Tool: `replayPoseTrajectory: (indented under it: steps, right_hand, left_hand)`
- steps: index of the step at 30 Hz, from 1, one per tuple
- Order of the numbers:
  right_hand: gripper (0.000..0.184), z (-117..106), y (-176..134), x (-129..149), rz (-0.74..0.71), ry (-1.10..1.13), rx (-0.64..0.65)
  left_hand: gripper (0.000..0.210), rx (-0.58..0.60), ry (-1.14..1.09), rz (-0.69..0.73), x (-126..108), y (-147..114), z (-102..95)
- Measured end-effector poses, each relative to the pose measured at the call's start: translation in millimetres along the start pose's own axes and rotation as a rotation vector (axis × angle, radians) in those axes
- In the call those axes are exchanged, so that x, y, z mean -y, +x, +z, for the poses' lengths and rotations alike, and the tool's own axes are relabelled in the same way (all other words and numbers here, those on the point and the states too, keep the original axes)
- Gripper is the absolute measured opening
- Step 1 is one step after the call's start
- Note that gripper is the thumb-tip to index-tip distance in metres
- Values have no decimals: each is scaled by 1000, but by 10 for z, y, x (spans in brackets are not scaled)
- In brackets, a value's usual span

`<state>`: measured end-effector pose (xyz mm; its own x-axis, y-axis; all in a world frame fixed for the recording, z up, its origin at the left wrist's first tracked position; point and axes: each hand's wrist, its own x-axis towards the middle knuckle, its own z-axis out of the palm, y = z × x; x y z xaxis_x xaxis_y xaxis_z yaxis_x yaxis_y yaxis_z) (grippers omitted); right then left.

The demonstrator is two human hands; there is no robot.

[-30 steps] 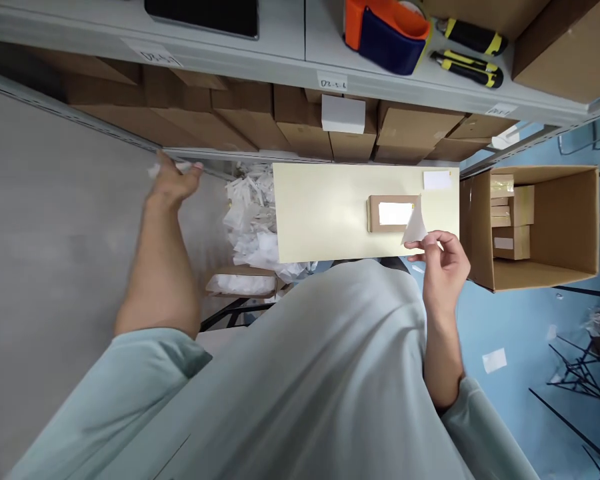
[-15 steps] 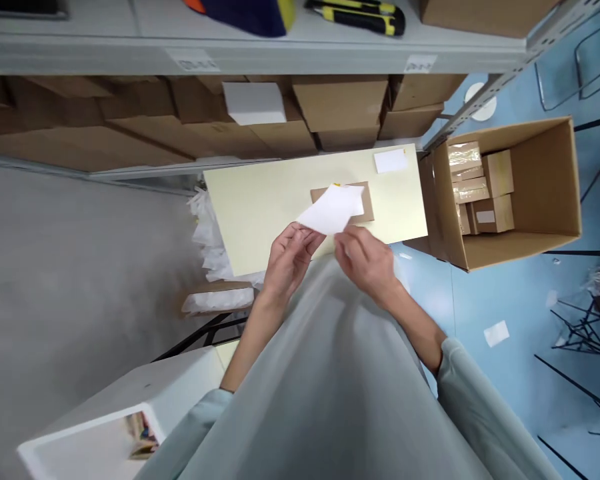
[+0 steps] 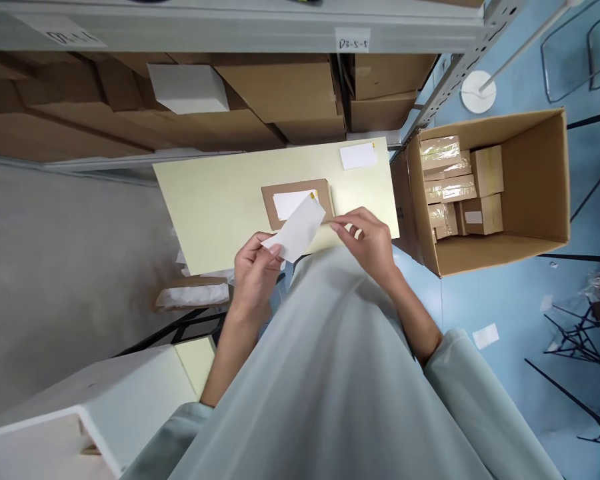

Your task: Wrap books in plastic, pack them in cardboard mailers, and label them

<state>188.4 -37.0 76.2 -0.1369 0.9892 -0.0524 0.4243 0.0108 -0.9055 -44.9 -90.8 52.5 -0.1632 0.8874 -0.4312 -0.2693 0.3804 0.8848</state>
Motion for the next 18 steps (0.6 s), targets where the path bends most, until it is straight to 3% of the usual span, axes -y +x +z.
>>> replayPoseTrajectory:
  steps: [6,12,18]
  right_hand:
    - [23,-101,271,-244,67,120,117]
    - [30,-52,285,-309,59,138,220]
    - [24,-54,268,-299,47,133,269]
  left_hand:
    - [44,64,102,11,-98,-145,-13]
    - [39,108,145,-21,-125,-224,-32]
    - [38,135,181,-16,-63,-234,-97]
